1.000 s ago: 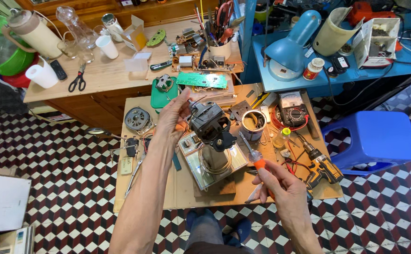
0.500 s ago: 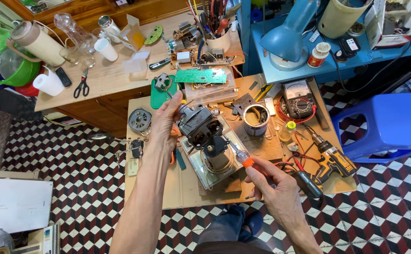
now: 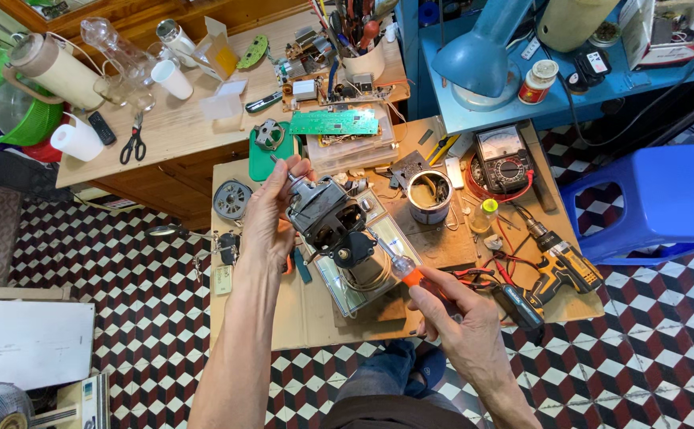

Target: The person disassembles a small electrical motor using a cordless drill and a screwdriver. They remove screws, separate the motor housing, and inspect the internal components on a cluttered workbench.

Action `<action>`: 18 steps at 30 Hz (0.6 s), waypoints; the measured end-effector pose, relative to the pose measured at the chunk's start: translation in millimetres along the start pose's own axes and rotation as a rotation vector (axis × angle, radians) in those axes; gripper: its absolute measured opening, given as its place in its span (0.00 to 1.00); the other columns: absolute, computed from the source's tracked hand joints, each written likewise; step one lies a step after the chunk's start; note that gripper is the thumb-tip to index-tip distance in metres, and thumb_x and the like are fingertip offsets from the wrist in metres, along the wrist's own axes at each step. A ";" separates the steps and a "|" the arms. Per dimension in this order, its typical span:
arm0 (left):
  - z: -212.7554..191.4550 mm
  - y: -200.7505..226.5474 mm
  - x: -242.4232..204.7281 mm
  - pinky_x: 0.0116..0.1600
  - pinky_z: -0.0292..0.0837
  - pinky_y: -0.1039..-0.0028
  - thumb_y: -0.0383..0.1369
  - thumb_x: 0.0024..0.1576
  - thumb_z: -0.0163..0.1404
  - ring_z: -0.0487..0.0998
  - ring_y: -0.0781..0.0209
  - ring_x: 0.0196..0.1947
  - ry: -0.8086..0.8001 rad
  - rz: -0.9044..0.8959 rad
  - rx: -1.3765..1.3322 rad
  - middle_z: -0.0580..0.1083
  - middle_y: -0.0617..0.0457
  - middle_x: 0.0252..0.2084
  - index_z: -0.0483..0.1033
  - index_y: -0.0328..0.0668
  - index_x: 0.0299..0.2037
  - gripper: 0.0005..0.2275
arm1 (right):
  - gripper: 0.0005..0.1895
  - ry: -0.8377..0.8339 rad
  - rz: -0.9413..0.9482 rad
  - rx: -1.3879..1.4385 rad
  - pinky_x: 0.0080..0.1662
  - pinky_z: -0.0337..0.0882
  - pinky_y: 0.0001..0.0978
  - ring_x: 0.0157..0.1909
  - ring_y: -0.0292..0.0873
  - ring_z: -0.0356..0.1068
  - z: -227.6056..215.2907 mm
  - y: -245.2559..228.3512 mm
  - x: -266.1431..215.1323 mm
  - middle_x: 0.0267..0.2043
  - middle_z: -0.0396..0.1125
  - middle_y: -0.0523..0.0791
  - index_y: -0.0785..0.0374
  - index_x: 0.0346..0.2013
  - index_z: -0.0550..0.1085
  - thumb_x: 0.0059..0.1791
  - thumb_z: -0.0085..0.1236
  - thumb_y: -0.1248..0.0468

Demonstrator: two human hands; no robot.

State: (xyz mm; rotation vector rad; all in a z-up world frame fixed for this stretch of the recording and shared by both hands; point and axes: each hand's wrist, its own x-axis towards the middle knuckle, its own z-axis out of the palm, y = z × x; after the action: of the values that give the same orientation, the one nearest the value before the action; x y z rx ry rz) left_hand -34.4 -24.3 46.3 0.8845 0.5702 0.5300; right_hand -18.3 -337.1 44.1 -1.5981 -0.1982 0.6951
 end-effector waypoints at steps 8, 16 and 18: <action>0.7 0.4 -3.2 0.53 0.79 0.69 0.38 0.61 0.53 0.82 0.57 0.46 -0.056 0.036 -0.005 0.81 0.44 0.49 0.73 0.29 0.58 0.20 | 0.22 -0.011 -0.025 -0.007 0.26 0.68 0.23 0.22 0.32 0.67 -1.4 0.1 -2.8 0.28 0.77 0.44 0.65 0.57 0.76 0.49 0.58 0.61; 24.1 8.7 -31.4 0.56 0.77 0.66 0.56 0.54 0.51 0.79 0.58 0.52 -0.041 -0.063 0.146 0.76 0.45 0.58 0.62 0.43 0.68 0.35 | 0.22 -0.028 -0.003 -0.029 0.26 0.69 0.23 0.22 0.31 0.68 -3.4 0.2 0.9 0.28 0.76 0.43 0.62 0.56 0.77 0.48 0.59 0.61; 29.1 11.3 -40.0 0.57 0.75 0.65 0.59 0.53 0.51 0.79 0.58 0.53 -0.036 -0.060 0.236 0.75 0.45 0.59 0.60 0.42 0.69 0.39 | 0.22 -0.027 -0.013 -0.044 0.27 0.70 0.23 0.23 0.31 0.69 -3.2 -1.4 1.9 0.29 0.76 0.43 0.62 0.56 0.77 0.48 0.60 0.61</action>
State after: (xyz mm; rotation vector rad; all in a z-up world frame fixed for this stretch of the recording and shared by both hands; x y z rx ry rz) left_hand -46.6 -60.2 79.9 1.0947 0.6330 0.3962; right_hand -14.7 -338.6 44.8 -1.6289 -0.2456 0.7068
